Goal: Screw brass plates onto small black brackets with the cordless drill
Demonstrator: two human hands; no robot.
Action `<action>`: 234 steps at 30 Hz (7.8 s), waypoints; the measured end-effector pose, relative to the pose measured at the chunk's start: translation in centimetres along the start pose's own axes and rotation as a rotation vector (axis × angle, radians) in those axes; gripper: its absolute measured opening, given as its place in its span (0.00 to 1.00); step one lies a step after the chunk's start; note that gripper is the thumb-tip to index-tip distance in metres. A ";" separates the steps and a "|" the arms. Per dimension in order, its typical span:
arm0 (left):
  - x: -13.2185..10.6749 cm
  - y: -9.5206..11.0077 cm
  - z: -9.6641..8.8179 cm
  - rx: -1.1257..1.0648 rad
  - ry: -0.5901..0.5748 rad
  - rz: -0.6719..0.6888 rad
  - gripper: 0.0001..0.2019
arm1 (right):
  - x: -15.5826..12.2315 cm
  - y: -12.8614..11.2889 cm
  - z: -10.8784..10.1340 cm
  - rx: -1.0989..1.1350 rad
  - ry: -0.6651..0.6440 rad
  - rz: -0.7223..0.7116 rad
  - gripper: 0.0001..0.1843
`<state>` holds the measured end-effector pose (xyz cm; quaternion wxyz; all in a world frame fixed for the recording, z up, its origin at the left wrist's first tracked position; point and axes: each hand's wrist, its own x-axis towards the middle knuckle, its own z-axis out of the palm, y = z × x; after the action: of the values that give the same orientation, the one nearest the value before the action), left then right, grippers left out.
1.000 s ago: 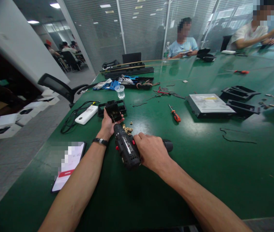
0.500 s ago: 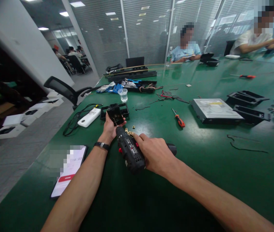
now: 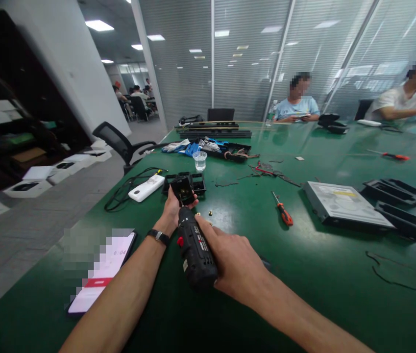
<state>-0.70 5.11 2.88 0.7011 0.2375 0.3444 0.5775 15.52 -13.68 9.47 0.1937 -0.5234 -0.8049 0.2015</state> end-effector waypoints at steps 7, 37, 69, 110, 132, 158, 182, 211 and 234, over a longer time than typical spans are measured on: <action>0.0 -0.2 -0.2 0.005 -0.039 0.016 0.29 | -0.4 -0.1 0.5 -0.042 0.011 0.033 0.54; -0.2 -0.8 0.0 0.110 -0.122 0.034 0.29 | -2.1 1.1 3.1 -0.454 0.013 -0.026 0.61; 0.0 -0.7 -0.1 0.121 -0.104 0.014 0.28 | -1.8 0.4 3.3 -0.457 0.012 -0.002 0.57; 0.2 -0.9 -0.2 0.147 -0.102 0.027 0.28 | -1.9 0.6 3.5 -0.492 0.020 -0.023 0.55; 0.1 -0.9 -0.2 0.168 -0.111 0.037 0.29 | -2.1 0.6 3.1 -0.469 -0.001 0.002 0.55; 0.0 -0.8 -0.1 0.162 -0.101 0.031 0.28 | -1.9 0.3 2.7 -0.477 0.005 -0.016 0.54; -0.2 -0.6 0.1 0.166 -0.102 0.025 0.27 | -2.0 0.2 2.5 -0.451 0.019 -0.013 0.53; -0.3 -0.6 0.2 0.175 -0.112 0.034 0.27 | -1.9 0.2 2.3 -0.459 -0.011 -0.007 0.56; 0.1 -0.8 0.0 0.170 -0.106 0.029 0.27 | -1.9 0.3 2.7 -0.471 -0.027 0.011 0.56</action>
<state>-0.20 5.02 2.28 0.6873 0.3312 0.3510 0.5430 15.09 -15.68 6.86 0.0544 -0.5559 -0.8293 0.0162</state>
